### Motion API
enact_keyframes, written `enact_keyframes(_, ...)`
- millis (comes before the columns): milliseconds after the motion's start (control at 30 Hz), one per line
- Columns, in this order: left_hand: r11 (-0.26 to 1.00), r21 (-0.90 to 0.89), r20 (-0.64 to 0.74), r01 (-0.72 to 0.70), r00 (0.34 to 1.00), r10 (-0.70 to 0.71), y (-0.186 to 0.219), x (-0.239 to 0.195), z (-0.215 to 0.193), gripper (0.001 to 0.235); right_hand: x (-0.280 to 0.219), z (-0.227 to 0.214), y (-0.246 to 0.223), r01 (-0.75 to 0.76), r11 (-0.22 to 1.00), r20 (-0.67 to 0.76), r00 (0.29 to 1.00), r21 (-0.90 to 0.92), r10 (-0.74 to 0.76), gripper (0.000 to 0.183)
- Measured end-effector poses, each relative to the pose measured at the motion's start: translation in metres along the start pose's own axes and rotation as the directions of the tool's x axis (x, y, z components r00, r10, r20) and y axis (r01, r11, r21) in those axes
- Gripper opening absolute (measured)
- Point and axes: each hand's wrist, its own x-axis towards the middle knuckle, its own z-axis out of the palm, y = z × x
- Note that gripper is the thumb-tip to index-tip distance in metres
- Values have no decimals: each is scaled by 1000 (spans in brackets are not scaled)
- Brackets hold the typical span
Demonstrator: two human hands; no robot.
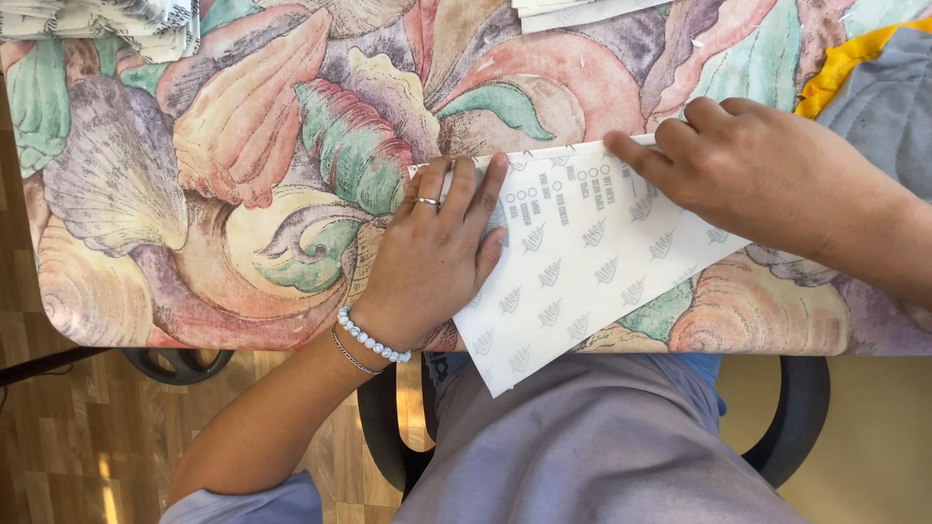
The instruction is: Folding printed paper sheets into triangular packaging shapes
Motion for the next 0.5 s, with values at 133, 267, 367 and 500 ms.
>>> enact_keyframes(133, 998, -58, -2, -32, 999, 32, -2, 2, -2, 62, 3, -7, 1, -10, 1000, 4, 1000, 16, 10, 81)
enact_keyframes(267, 998, -52, 20, -31, 999, 32, 0, 10, -11, 67, 1, -5, 1, 44, 999, -2, 999, -28, -44, 74)
enact_keyframes(367, 999, 45, 78, -19, 997, 15, 4, 22, -24, 75, 0, -2, -3, 27, 998, -24, 999, -64, -29, 74)
enact_keyframes(500, 1000, 0, 22, 4, 1000, -4, 9, 22, -16, 70, 2, -5, -4, -3, 999, -10, 1000, -44, 2, 77)
